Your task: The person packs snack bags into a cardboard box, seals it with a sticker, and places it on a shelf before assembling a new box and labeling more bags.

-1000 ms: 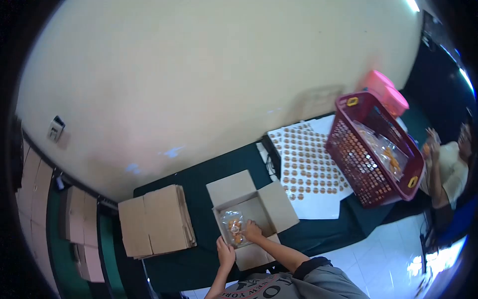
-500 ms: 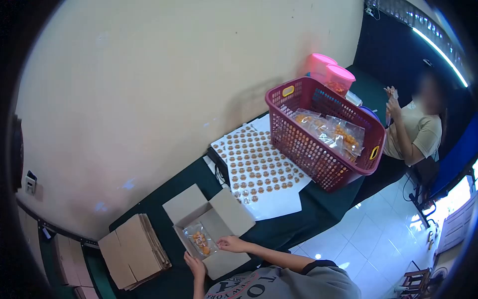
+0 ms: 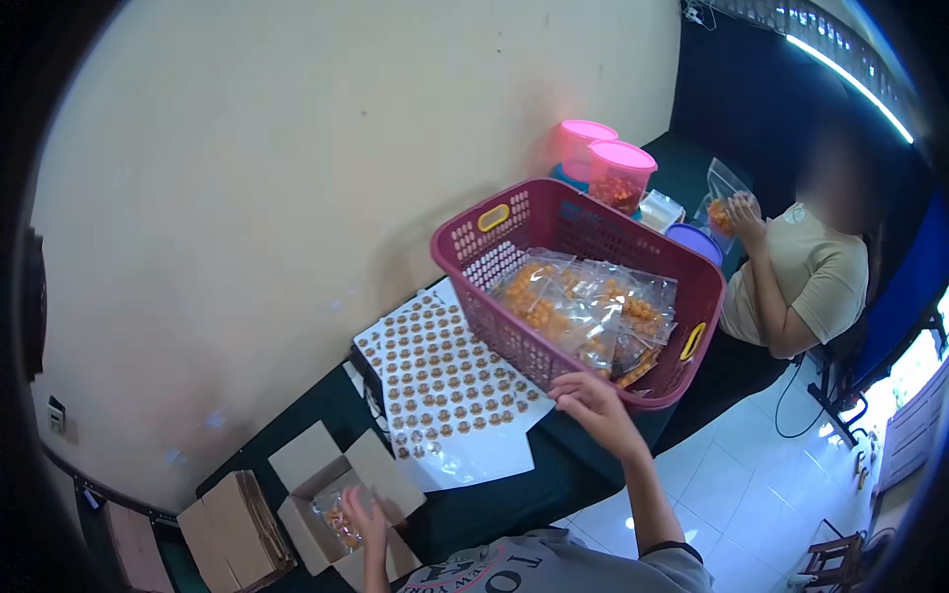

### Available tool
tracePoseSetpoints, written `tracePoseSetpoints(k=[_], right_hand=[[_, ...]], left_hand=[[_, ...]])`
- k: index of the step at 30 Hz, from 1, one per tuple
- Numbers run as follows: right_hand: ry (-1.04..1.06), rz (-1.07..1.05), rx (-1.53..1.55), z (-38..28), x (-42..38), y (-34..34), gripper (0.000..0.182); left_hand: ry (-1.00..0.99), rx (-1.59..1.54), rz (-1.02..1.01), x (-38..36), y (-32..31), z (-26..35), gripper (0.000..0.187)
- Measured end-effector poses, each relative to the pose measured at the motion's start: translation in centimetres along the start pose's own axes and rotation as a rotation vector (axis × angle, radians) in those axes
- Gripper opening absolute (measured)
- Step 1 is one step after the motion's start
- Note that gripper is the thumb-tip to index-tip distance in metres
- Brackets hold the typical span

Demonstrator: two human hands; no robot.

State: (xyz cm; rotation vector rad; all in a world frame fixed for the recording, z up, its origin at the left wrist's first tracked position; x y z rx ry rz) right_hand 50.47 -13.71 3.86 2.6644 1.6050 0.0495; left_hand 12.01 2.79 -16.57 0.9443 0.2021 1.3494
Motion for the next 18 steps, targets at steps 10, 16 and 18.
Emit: tracePoseSetpoints(k=[10, 16, 18], right_hand=[[0.037, 0.14, -0.239, -2.6, 1.8, 13.6, 0.018], [-0.064, -0.517, -0.961, 4.6, 12.2, 16.0, 0.022], [-0.606, -0.625, -1.141, 7.2, 13.8, 15.5, 0.025]], left_hand=[[-0.218, -0.561, -0.429, 0.1, -13.9, 15.8, 0.017], [-0.164, -0.413, -0.419, 0.6, -13.9, 15.3, 0.016], [-0.116, -0.384, -0.384, 0.7, -13.2, 15.2, 0.017]])
Point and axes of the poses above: each hand's wrist, its own x-axis towards the middle knuckle, its own y-axis out of the back of the hand, z = x × y, the point moved 3 cm from there along x, towards the middle knuckle, and after that the axes turned 8 degrees about -y, right-handed, at the moved point
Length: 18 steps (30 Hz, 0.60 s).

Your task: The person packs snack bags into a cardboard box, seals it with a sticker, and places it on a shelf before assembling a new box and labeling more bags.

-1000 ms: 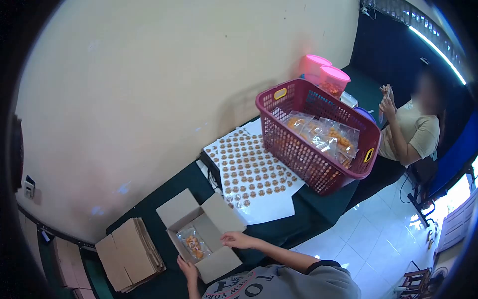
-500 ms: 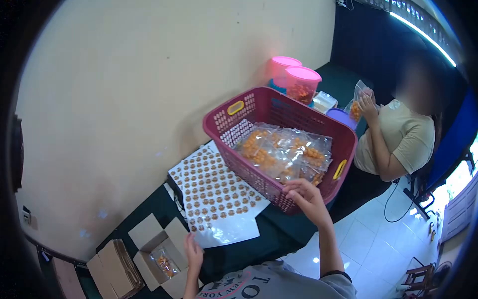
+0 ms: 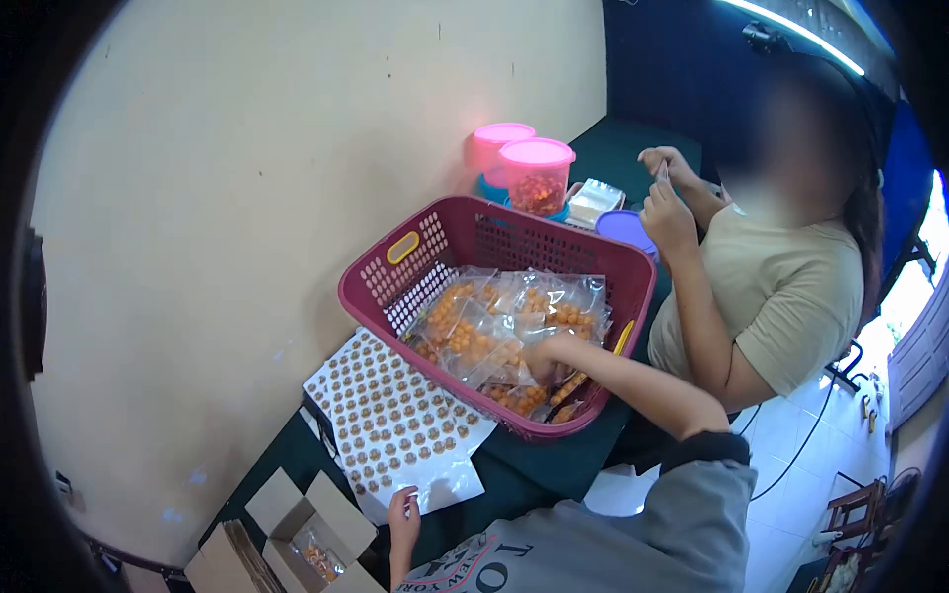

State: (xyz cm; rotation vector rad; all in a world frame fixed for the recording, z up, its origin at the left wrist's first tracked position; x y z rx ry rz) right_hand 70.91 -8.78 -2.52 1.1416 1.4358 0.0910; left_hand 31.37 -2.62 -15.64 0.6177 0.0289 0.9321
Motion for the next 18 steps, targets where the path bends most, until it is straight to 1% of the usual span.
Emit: tracePoseSetpoints(k=[1, 2, 3, 4, 6, 8, 10, 11, 12, 14, 15, 18], right_hand=[[-0.136, -0.118, -0.042, 0.2, 1.5, -0.6, 0.026], [-0.16, -0.361, -0.41, 0.9, 4.3, -2.0, 0.03], [-0.17, -0.468, -0.603, 1.1, 5.8, -2.8, 0.032], [-0.157, -0.583, -0.794, 1.3, 7.2, -3.6, 0.033], [-0.253, -0.581, -0.766, 2.6, 8.6, -5.3, 0.035], [-0.357, -0.589, -0.738, 3.8, 8.9, -7.3, 0.037], [-0.399, -0.596, -0.729, 3.1, 8.7, -7.8, 0.038], [-0.344, -0.597, -0.776, 1.6, 6.8, -7.1, 0.041], [-0.332, -0.6, -0.796, 1.6, 6.7, -7.1, 0.039], [-0.331, -0.573, -0.849, 3.6, 9.3, -8.2, 0.035], [-0.351, -0.555, -0.882, 5.5, 11.2, -9.0, 0.033], [-0.37, -0.476, -0.961, 10.1, 16.4, -11.2, 0.027]], left_hand=[[0.034, 0.005, 0.03, -0.2, 0.4, -0.3, 0.017], [0.07, 0.017, 0.062, -0.5, 1.0, -0.6, 0.017], [0.071, 0.047, 0.088, -1.1, 1.3, -0.9, 0.017], [0.112, 0.025, 0.105, -1.7, 1.4, -1.9, 0.017], [0.184, -0.015, 0.165, -3.0, 1.6, -1.8, 0.017], [0.184, -0.017, 0.192, -4.7, 1.1, -2.5, 0.017], [0.202, -0.024, 0.178, -6.0, 1.1, -2.1, 0.017], [0.215, -0.021, 0.188, -6.7, 0.9, -2.6, 0.017], [0.229, -0.027, 0.198, -7.7, 0.5, -3.2, 0.017], [0.272, -0.046, 0.209, -8.8, 0.0, -3.3, 0.017], [0.308, -0.048, 0.204, -9.2, 0.0, -3.2, 0.017], [0.336, -0.043, 0.211, -9.6, -0.1, -3.0, 0.017]])
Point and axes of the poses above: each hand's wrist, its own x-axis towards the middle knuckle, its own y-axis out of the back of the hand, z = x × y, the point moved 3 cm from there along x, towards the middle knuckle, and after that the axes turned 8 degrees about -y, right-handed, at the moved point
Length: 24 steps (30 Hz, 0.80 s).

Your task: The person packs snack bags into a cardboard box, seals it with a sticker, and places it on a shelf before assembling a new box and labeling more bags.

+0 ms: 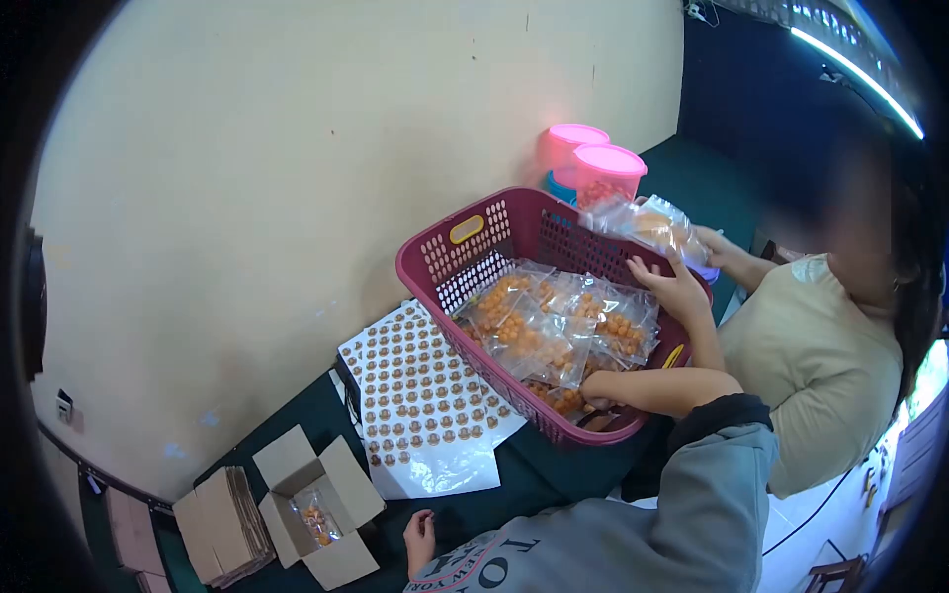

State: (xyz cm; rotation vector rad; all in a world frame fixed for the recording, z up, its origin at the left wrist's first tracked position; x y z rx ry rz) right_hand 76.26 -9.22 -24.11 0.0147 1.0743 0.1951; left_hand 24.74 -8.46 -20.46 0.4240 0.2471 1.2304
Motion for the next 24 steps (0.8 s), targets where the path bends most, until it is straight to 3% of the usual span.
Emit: tracePoseSetpoints(k=[3, 7, 14, 20, 24], right_hand=[[-0.027, 0.049, 0.032, 0.3, 1.9, -0.2, 0.024], [0.048, 0.182, 0.308, 3.0, -6.5, 3.4, 0.022], [0.24, 0.762, 1.002, 9.5, -17.0, 5.5, 0.019], [0.604, 1.247, 1.621, 12.0, -25.0, 3.3, 0.016], [0.896, 1.29, 2.005, 9.4, -30.5, 2.5, 0.014]], left_hand=[[-0.001, -0.017, -0.003, 0.4, 0.2, 0.1, 0.017], [0.008, -0.022, 0.01, 0.6, 1.7, 0.9, 0.017], [-0.012, 0.064, -0.045, 1.6, 3.1, 2.1, 0.017], [-0.117, 0.056, -0.121, 3.3, 1.0, 3.3, 0.017], [-0.146, -0.119, -0.195, 4.3, -1.2, 7.5, 0.019]])
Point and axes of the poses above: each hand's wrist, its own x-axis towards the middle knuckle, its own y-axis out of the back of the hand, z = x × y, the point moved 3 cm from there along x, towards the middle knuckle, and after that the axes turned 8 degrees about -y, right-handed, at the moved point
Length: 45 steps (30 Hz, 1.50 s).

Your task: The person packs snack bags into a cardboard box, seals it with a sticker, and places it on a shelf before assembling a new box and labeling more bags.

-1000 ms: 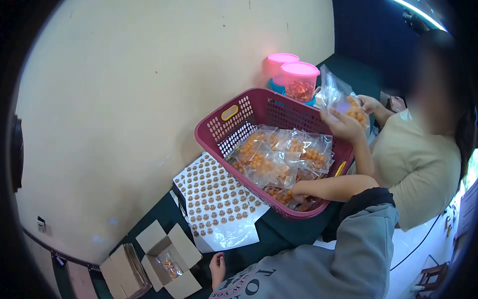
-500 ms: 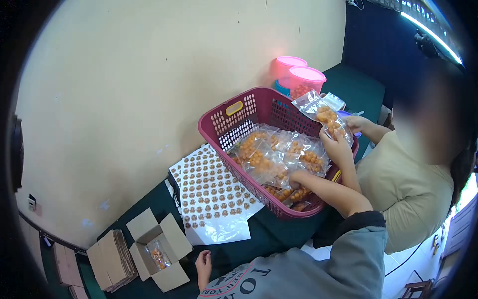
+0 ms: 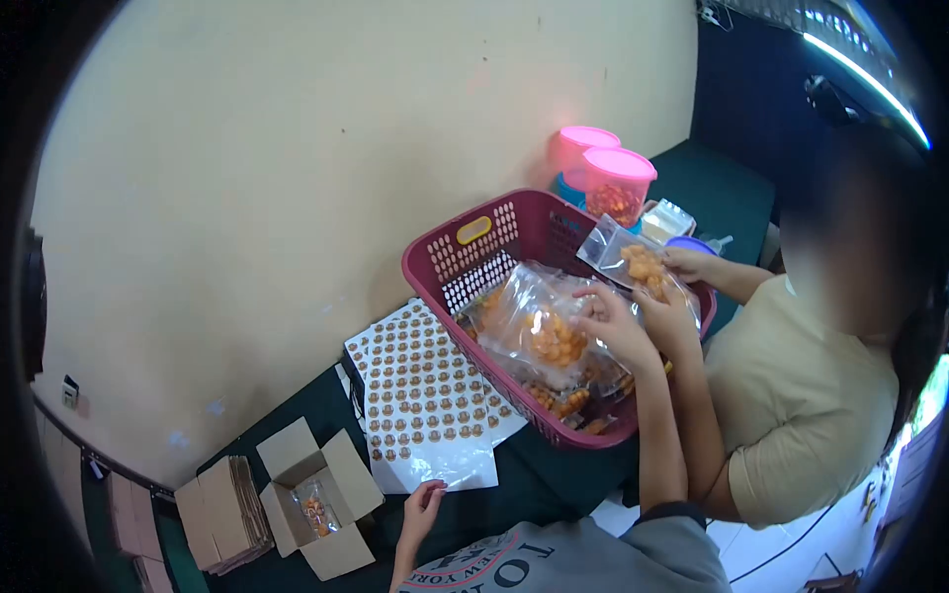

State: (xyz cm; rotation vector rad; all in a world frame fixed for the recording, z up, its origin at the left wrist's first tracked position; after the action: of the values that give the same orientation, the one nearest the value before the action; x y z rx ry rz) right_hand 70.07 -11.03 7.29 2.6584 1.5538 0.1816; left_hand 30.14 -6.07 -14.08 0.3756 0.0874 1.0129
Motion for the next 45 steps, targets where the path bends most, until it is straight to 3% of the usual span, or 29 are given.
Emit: tracePoseSetpoints(k=[3, 4, 8, 9, 13, 15, 17, 20, 22, 27, 34, 40, 45], right_hand=[[-0.05, 0.013, 0.223, -2.2, -4.2, -3.8, 0.009], [-0.061, -0.01, 0.3, -2.6, -5.7, -5.3, 0.009], [-0.084, -0.166, 0.319, -1.4, -10.0, -11.5, 0.006], [-0.091, -0.161, 0.3, -0.6, -10.7, -13.0, 0.006], [-0.136, -0.271, 0.121, 2.0, -12.0, -16.0, 0.006], [-0.133, -0.327, 0.154, 3.2, -11.8, -16.2, 0.008], [-0.196, -0.523, 0.11, 4.1, -11.6, -16.6, 0.01], [-0.095, -0.515, 0.078, 6.3, -11.5, -18.2, 0.021], [-0.11, -0.504, 0.144, 6.0, -12.0, -18.7, 0.021], [-0.103, -0.676, -0.071, 5.3, -12.0, -20.4, 0.025], [-0.183, -0.71, 0.064, 5.4, -12.6, -23.1, 0.024], [-0.208, -0.742, 0.15, 7.3, -13.2, -25.3, 0.023], [-0.147, -0.853, 0.001, 8.1, -12.7, -27.0, 0.03]], left_hand=[[0.04, -0.492, -0.127, 1.4, -1.2, 3.9, 0.028], [0.044, -0.497, -0.107, 1.9, -1.0, 5.5, 0.028], [-0.251, -0.8, -0.18, 3.4, 0.1, 13.0, 0.045], [-0.233, -0.866, -0.183, 3.5, 0.1, 14.0, 0.047], [-0.038, -0.593, -0.024, 3.0, 0.2, 14.3, 0.039], [-0.027, -0.584, -0.016, 2.7, 0.4, 14.2, 0.038], [-0.053, -0.467, -0.035, 2.1, 0.7, 13.6, 0.037], [-0.038, -0.426, 0.043, 1.3, 0.9, 13.5, 0.04], [-0.037, -0.494, 0.11, 0.8, 1.0, 13.4, 0.042], [0.042, -0.633, 0.19, 0.4, 2.0, 11.7, 0.043], [0.187, -0.78, 0.236, 0.7, 4.4, 11.5, 0.04], [0.089, -0.686, 0.301, 1.1, 6.5, 10.1, 0.036], [0.141, -0.778, 0.306, 1.2, 9.3, 9.3, 0.025]])
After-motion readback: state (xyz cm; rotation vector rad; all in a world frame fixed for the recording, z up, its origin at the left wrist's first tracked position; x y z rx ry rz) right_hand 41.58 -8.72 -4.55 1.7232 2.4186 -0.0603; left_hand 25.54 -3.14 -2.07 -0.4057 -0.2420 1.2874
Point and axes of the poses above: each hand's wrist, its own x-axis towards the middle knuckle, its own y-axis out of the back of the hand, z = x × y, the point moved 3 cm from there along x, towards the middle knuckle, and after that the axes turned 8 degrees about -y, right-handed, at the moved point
